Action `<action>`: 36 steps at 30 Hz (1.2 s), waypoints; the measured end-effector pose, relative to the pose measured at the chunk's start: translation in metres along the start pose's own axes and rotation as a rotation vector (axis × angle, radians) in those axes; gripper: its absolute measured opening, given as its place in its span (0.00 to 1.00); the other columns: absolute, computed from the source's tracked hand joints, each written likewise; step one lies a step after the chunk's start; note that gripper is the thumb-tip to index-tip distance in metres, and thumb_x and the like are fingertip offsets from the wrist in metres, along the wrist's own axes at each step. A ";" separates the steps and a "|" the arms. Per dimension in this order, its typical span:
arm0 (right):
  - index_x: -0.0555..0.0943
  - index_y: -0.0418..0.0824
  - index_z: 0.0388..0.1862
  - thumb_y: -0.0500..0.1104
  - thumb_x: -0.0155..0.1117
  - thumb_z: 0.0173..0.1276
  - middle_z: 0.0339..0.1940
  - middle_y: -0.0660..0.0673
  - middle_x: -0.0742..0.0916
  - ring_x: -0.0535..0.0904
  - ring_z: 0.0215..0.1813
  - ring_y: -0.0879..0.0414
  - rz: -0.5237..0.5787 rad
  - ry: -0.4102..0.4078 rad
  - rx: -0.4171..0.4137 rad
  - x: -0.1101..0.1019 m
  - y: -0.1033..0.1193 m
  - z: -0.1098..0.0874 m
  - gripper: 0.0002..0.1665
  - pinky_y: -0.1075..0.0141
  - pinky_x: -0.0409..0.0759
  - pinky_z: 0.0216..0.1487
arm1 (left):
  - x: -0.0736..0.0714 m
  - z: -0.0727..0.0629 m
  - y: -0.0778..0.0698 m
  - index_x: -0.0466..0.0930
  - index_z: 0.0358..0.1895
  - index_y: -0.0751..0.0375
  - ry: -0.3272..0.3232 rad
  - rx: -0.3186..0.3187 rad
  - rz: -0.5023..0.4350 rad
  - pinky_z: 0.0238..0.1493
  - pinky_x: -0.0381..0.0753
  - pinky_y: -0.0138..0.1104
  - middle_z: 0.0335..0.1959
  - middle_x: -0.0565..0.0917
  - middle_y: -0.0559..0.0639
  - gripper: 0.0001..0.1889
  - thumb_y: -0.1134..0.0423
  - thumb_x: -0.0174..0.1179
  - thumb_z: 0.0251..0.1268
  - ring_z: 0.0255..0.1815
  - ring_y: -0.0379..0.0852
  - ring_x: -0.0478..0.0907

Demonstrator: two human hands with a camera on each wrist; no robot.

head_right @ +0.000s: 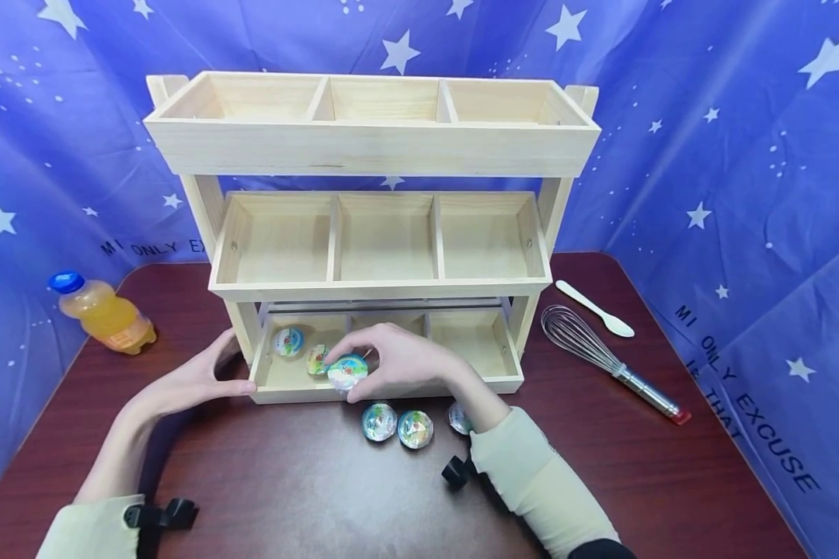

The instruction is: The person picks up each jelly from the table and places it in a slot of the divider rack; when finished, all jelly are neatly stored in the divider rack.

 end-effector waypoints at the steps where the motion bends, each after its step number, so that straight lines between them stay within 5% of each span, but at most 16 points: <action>1: 0.83 0.50 0.61 0.47 0.80 0.61 0.57 0.55 0.88 0.82 0.51 0.64 0.001 0.002 0.002 -0.001 -0.001 0.001 0.29 0.67 0.84 0.58 | 0.000 0.000 0.000 0.43 0.84 0.56 0.000 0.002 0.000 0.79 0.52 0.67 0.84 0.54 0.64 0.58 0.51 0.75 0.59 0.84 0.65 0.49; 15: 0.82 0.46 0.63 0.47 0.80 0.59 0.48 0.52 0.88 0.82 0.45 0.61 -0.035 -0.003 0.100 -0.020 -0.019 0.013 0.32 0.63 0.83 0.50 | 0.001 -0.001 -0.001 0.44 0.84 0.55 -0.002 0.000 -0.002 0.79 0.53 0.66 0.84 0.55 0.63 0.57 0.50 0.76 0.58 0.84 0.63 0.49; 30: 0.80 0.47 0.67 0.37 0.78 0.58 0.55 0.43 0.84 0.82 0.50 0.51 0.094 -0.025 0.293 -0.033 -0.050 0.021 0.36 0.61 0.85 0.50 | 0.000 0.000 0.000 0.42 0.84 0.50 0.005 -0.011 -0.008 0.79 0.51 0.67 0.85 0.52 0.61 0.58 0.50 0.75 0.59 0.85 0.64 0.47; 36: 0.79 0.50 0.68 0.39 0.79 0.58 0.56 0.45 0.85 0.79 0.56 0.50 0.038 -0.013 0.329 -0.037 -0.058 0.024 0.37 0.64 0.78 0.54 | 0.000 0.001 0.000 0.43 0.84 0.51 0.006 -0.003 -0.009 0.79 0.52 0.67 0.84 0.53 0.61 0.57 0.50 0.75 0.59 0.84 0.64 0.48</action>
Point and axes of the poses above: each hand's wrist, its own z-axis towards the middle knuckle, its own x-axis out of the palm, y = z × x, the point moved 7 cm from there along z, towards the middle knuckle
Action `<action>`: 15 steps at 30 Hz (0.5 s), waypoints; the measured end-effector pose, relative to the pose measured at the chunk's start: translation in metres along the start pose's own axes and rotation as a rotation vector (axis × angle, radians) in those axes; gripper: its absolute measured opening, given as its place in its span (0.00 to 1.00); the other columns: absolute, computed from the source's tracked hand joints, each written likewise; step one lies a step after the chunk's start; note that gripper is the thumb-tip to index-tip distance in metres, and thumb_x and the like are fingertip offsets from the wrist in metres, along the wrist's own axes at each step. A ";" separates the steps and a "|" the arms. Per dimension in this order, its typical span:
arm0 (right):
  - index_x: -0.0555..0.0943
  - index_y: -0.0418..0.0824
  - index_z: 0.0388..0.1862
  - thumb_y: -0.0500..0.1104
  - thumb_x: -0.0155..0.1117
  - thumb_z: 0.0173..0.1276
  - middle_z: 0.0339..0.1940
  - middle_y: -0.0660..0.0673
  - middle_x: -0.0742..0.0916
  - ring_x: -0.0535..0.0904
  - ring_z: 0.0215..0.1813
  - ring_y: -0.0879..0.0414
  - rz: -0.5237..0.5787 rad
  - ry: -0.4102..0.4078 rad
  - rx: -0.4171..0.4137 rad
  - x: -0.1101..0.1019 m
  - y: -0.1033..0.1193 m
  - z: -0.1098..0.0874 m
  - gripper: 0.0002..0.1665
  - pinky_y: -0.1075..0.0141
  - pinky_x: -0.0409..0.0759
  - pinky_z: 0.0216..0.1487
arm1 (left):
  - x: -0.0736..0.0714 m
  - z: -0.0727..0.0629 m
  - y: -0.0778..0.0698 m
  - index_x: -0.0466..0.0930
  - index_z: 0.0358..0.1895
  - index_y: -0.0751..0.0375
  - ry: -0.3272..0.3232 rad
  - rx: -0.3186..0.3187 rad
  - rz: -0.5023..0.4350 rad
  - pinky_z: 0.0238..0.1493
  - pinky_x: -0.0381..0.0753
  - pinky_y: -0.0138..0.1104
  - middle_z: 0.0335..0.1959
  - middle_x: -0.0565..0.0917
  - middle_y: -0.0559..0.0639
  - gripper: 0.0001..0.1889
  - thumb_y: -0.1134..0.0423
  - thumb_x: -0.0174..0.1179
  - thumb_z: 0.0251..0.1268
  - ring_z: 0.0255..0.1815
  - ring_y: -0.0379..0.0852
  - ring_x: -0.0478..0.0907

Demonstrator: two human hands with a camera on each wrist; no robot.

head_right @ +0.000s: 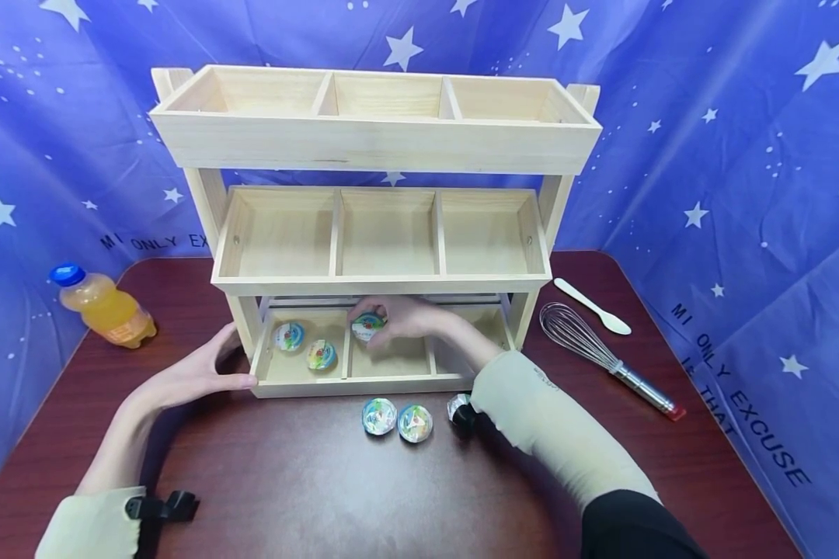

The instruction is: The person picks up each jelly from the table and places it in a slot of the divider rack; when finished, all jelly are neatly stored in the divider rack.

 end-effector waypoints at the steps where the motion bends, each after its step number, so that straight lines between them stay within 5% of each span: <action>1: 0.79 0.50 0.68 0.39 0.79 0.59 0.56 0.45 0.85 0.79 0.55 0.50 -0.005 0.004 0.000 0.000 -0.001 0.001 0.36 0.64 0.78 0.54 | 0.000 0.000 0.000 0.43 0.84 0.51 0.000 0.003 -0.001 0.79 0.52 0.67 0.84 0.54 0.62 0.57 0.51 0.75 0.59 0.84 0.63 0.49; 15: 0.80 0.49 0.67 0.40 0.79 0.58 0.60 0.45 0.84 0.79 0.57 0.51 -0.039 0.020 0.018 0.002 0.000 0.008 0.36 0.64 0.77 0.55 | 0.000 0.000 0.000 0.43 0.84 0.50 0.003 0.004 0.000 0.80 0.53 0.65 0.84 0.55 0.61 0.58 0.50 0.76 0.59 0.84 0.62 0.50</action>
Point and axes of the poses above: each hand's wrist, its own z-axis towards the middle knuckle, its own x-axis out of the palm, y = z × x, the point moved 7 cm from there along z, towards the middle knuckle
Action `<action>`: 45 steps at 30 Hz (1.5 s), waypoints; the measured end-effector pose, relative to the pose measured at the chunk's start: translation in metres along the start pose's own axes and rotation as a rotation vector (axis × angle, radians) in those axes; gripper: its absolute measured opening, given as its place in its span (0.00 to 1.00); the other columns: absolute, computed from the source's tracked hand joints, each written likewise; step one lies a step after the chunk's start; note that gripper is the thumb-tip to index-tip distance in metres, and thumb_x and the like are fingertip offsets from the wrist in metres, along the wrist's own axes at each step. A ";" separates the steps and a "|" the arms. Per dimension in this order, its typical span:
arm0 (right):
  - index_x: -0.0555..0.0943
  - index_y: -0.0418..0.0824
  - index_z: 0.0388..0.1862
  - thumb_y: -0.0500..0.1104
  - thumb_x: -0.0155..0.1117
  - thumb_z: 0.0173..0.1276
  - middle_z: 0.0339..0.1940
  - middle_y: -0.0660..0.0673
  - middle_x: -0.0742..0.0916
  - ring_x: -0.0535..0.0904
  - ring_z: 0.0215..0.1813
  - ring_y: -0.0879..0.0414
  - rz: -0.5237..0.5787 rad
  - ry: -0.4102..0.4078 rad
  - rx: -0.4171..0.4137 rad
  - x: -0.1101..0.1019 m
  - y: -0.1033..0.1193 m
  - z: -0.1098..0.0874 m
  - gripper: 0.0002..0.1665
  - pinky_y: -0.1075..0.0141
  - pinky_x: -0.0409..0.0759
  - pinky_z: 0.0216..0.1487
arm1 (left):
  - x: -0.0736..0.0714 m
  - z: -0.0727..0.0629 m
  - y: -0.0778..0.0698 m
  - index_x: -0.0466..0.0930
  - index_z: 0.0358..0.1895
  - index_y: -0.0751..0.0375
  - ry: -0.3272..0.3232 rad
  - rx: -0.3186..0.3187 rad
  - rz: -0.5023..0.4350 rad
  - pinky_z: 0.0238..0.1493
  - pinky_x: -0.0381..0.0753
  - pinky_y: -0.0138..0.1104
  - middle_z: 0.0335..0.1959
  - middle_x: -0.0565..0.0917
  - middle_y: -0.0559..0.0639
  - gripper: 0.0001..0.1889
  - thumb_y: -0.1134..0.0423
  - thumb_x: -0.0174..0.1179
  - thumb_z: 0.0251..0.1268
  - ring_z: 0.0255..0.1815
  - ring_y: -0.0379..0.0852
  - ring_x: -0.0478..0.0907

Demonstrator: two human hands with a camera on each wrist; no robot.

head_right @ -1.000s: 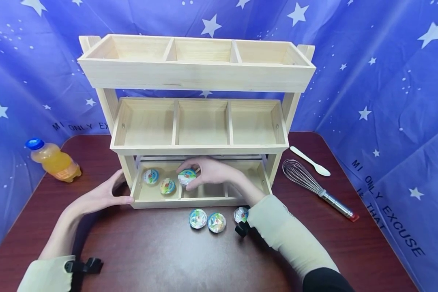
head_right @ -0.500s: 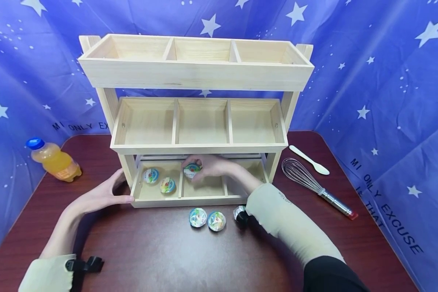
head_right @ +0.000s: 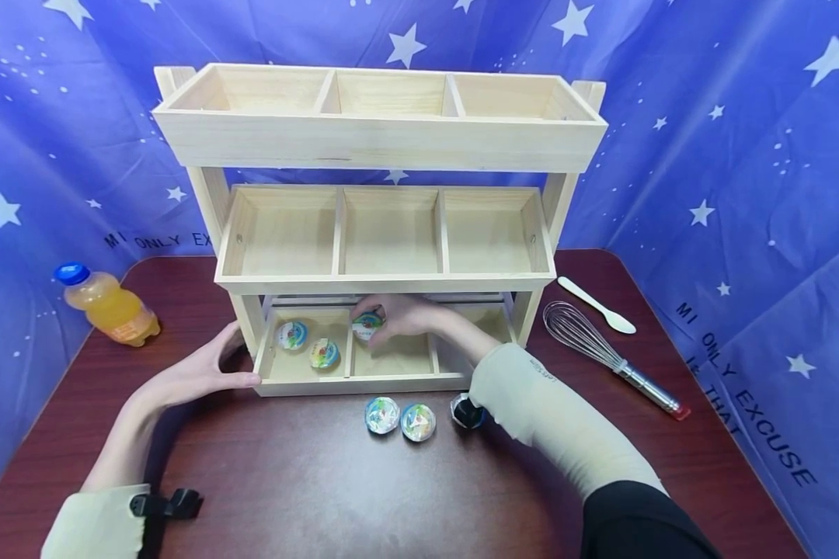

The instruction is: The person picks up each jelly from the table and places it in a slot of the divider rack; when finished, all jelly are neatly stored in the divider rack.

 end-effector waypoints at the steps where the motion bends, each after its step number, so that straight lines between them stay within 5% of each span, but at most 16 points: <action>1: 0.80 0.49 0.67 0.40 0.79 0.58 0.60 0.45 0.84 0.79 0.57 0.51 -0.002 0.000 0.003 0.000 -0.001 0.000 0.36 0.64 0.77 0.55 | 0.000 0.000 0.000 0.43 0.84 0.50 0.000 0.000 0.001 0.80 0.53 0.65 0.84 0.55 0.61 0.57 0.50 0.76 0.59 0.84 0.62 0.50; 9: 0.80 0.50 0.67 0.41 0.80 0.58 0.68 0.45 0.82 0.76 0.68 0.44 -0.020 -0.017 0.007 0.000 -0.004 -0.002 0.36 0.53 0.76 0.69 | 0.000 0.000 0.000 0.43 0.84 0.49 -0.003 -0.008 0.010 0.80 0.53 0.65 0.84 0.54 0.60 0.58 0.50 0.75 0.59 0.84 0.61 0.50; 18: 0.82 0.47 0.64 0.42 0.82 0.54 0.60 0.46 0.85 0.79 0.53 0.53 -0.146 -0.032 -0.039 0.006 -0.002 0.001 0.36 0.64 0.79 0.54 | 0.000 -0.001 0.001 0.43 0.84 0.50 -0.002 -0.012 0.003 0.80 0.53 0.66 0.84 0.55 0.62 0.58 0.50 0.75 0.59 0.84 0.62 0.50; 26: 0.82 0.46 0.64 0.43 0.83 0.53 0.56 0.46 0.87 0.81 0.52 0.54 -0.245 -0.045 -0.078 0.007 -0.001 0.002 0.37 0.64 0.79 0.54 | 0.000 0.000 0.000 0.43 0.84 0.53 -0.004 -0.010 -0.002 0.80 0.53 0.64 0.84 0.55 0.62 0.58 0.51 0.75 0.59 0.84 0.62 0.50; 38: 0.75 0.35 0.71 0.35 0.77 0.60 0.68 0.34 0.81 0.83 0.63 0.41 -0.063 -0.017 -0.060 0.003 -0.004 -0.014 0.40 0.61 0.85 0.62 | 0.001 0.001 0.002 0.43 0.84 0.53 -0.004 0.004 -0.005 0.80 0.54 0.63 0.83 0.57 0.63 0.58 0.51 0.76 0.58 0.83 0.62 0.52; 45: 0.77 0.33 0.68 0.35 0.73 0.65 0.62 0.34 0.86 0.85 0.60 0.40 -0.061 -0.081 -0.162 -0.007 -0.002 -0.030 0.32 0.55 0.85 0.63 | 0.000 0.001 0.003 0.43 0.84 0.53 -0.005 -0.015 0.006 0.80 0.53 0.64 0.84 0.55 0.62 0.58 0.50 0.76 0.58 0.84 0.62 0.50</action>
Point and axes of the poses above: each hand's wrist, its own z-axis towards the middle knuckle, its own x-axis out of the palm, y = z × x, the point moved 7 cm from there along z, towards the middle knuckle
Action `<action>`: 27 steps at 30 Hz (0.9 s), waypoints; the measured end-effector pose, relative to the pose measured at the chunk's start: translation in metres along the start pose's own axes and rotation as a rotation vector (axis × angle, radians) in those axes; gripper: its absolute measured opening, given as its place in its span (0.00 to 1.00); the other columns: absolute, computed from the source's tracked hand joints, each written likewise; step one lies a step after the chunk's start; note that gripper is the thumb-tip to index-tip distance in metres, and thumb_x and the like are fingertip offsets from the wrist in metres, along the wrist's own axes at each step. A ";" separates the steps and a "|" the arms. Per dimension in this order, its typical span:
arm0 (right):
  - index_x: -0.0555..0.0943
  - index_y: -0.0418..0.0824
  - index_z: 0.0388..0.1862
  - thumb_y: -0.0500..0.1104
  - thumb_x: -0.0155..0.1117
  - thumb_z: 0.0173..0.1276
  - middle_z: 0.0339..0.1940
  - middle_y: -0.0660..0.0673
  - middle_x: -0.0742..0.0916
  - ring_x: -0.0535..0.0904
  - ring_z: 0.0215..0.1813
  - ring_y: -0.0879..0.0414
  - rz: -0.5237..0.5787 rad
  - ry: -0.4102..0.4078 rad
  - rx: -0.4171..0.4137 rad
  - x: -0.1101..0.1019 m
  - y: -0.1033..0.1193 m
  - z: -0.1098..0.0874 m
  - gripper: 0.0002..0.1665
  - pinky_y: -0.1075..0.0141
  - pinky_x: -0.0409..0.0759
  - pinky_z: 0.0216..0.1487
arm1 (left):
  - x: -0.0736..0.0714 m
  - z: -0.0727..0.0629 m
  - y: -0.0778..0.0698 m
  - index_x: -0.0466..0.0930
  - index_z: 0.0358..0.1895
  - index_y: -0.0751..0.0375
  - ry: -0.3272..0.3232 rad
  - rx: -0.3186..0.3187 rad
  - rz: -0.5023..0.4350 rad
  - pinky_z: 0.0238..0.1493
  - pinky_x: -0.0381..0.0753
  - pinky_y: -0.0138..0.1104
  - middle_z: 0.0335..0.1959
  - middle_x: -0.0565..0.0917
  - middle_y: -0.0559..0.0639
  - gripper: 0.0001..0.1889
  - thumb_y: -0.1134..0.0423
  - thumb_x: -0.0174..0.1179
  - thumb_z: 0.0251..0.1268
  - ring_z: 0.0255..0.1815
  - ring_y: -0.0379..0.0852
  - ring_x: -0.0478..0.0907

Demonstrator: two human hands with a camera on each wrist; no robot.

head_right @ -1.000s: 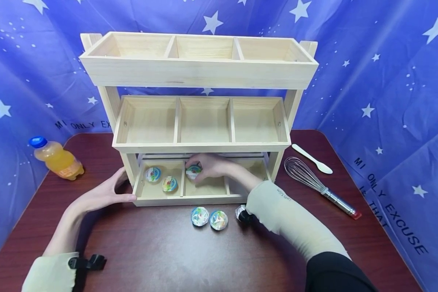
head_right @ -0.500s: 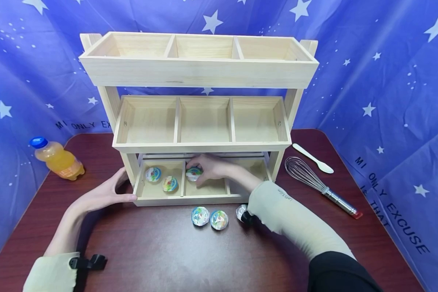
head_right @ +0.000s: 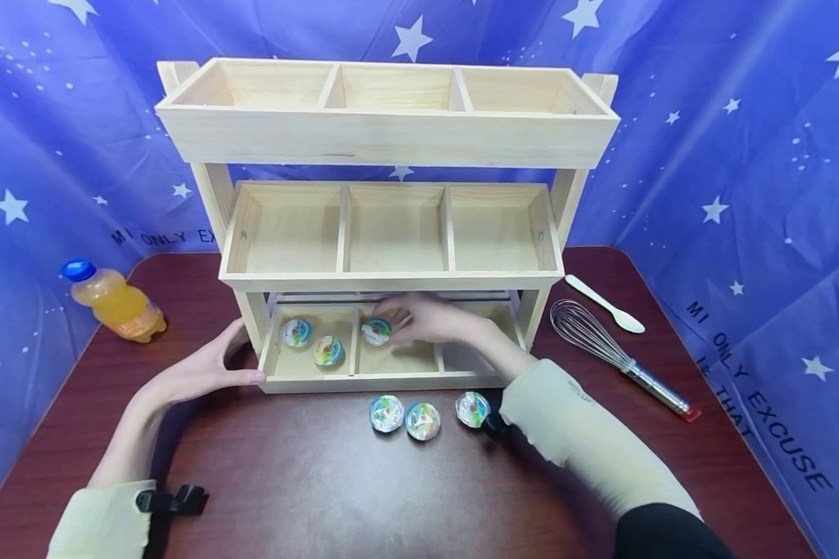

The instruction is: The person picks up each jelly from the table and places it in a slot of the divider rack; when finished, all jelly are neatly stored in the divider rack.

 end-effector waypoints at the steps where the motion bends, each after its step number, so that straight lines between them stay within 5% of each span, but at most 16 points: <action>1: 0.77 0.32 0.68 0.35 0.72 0.66 0.61 0.34 0.86 0.85 0.60 0.40 -0.001 -0.017 -0.017 -0.002 0.001 -0.002 0.31 0.54 0.84 0.63 | 0.000 0.000 0.000 0.43 0.84 0.52 0.000 -0.003 0.001 0.80 0.53 0.64 0.84 0.55 0.61 0.58 0.50 0.76 0.58 0.84 0.62 0.50; 7: 0.80 0.31 0.64 0.39 0.71 0.68 0.58 0.35 0.88 0.85 0.59 0.42 0.028 -0.139 -0.072 -0.008 0.003 -0.018 0.27 0.48 0.83 0.64 | 0.000 0.000 0.001 0.43 0.84 0.51 0.002 -0.011 0.004 0.81 0.52 0.65 0.84 0.55 0.60 0.58 0.48 0.76 0.58 0.85 0.62 0.50; 15: 0.83 0.37 0.61 0.41 0.72 0.69 0.55 0.41 0.90 0.87 0.54 0.51 0.087 -0.247 -0.102 0.000 0.011 -0.038 0.23 0.62 0.86 0.57 | 0.000 0.000 0.000 0.42 0.84 0.52 0.001 -0.013 0.003 0.81 0.51 0.64 0.84 0.55 0.61 0.59 0.48 0.76 0.57 0.85 0.62 0.50; 21: 0.83 0.37 0.61 0.38 0.74 0.66 0.52 0.38 0.91 0.88 0.53 0.50 0.167 -0.232 -0.210 0.016 0.024 -0.049 0.24 0.64 0.86 0.57 | -0.002 0.000 -0.001 0.42 0.84 0.53 -0.005 -0.016 0.002 0.81 0.51 0.64 0.83 0.56 0.63 0.60 0.48 0.76 0.57 0.84 0.62 0.52; 27: 0.83 0.44 0.61 0.40 0.77 0.63 0.55 0.41 0.90 0.88 0.57 0.51 0.175 -0.113 -0.315 0.035 0.038 -0.058 0.26 0.60 0.85 0.61 | -0.002 0.000 -0.001 0.43 0.84 0.52 -0.007 -0.028 -0.001 0.81 0.51 0.63 0.83 0.56 0.61 0.60 0.47 0.77 0.56 0.85 0.61 0.52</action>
Point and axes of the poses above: each hand's wrist, its own z-axis towards the middle knuckle, its own x-axis out of the palm, y = z × x, the point moved 7 cm from there along z, towards the middle knuckle
